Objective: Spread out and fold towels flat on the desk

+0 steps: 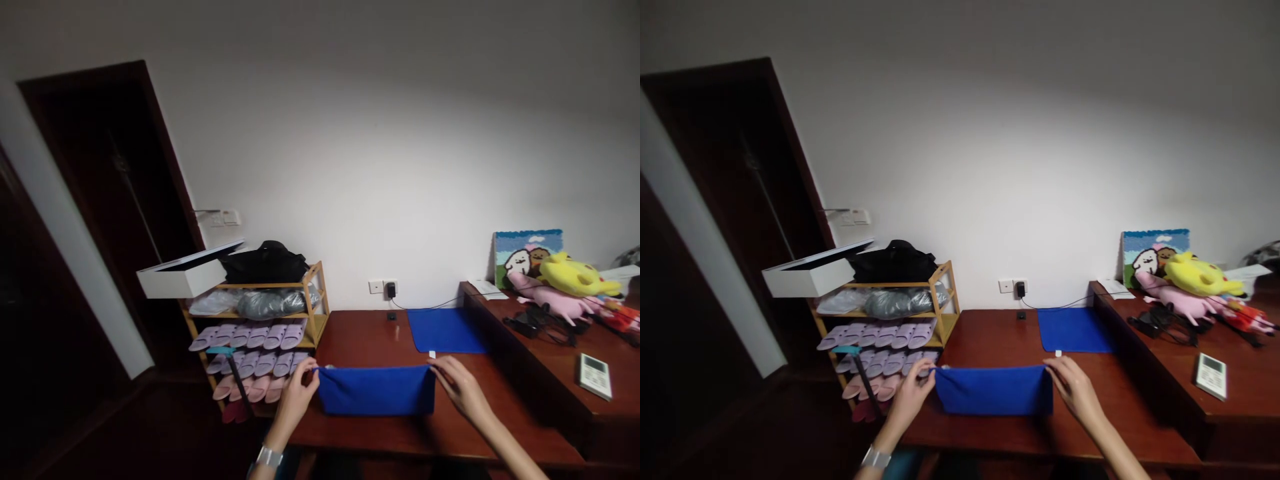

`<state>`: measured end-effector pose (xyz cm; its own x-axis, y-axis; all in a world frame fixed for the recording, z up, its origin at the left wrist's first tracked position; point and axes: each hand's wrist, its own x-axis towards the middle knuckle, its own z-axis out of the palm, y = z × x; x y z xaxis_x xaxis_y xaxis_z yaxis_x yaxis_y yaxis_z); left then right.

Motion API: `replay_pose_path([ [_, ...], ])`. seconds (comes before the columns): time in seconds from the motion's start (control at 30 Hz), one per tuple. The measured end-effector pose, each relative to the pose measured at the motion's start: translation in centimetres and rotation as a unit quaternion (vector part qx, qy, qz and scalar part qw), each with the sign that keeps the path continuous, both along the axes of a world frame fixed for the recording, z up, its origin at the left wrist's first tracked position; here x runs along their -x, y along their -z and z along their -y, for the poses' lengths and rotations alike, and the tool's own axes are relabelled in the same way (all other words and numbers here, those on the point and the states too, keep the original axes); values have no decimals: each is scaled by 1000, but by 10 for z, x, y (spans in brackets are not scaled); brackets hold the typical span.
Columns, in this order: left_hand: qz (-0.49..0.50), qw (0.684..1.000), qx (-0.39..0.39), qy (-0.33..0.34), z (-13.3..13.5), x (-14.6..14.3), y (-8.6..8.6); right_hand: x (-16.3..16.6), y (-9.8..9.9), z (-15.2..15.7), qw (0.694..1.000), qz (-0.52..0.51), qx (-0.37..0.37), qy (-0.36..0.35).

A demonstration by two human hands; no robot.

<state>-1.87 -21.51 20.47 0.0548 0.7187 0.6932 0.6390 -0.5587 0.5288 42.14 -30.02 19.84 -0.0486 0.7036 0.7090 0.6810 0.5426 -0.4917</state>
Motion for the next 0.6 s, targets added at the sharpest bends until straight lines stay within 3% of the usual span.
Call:
replay_pose_path([
  [0.17, 119, 988, 53, 80, -14, -1, -68, -17, -68, -6, 1000, 16, 1, 3],
  [0.23, 141, 983, 62, 101, -24, 1, -82, -22, -80, -12, 1000, 16, -3, 6],
  [0.3, 142, 980, 80, 117, -40, 2, -84, -27, -78, -25, 1000, 16, -9, 10],
  [0.37, 114, 978, 117, 130, -62, 0, -71, -31, -62, -48, 1000, 14, 3, 13],
  [0.43, 58, 976, 164, 132, -88, -5, -44, -32, -32, -79, 999, 5, 44, 13],
  [0.6, -46, 963, 244, 103, -148, -28, 47, -23, 81, -161, 981, -25, 189, 26],
])
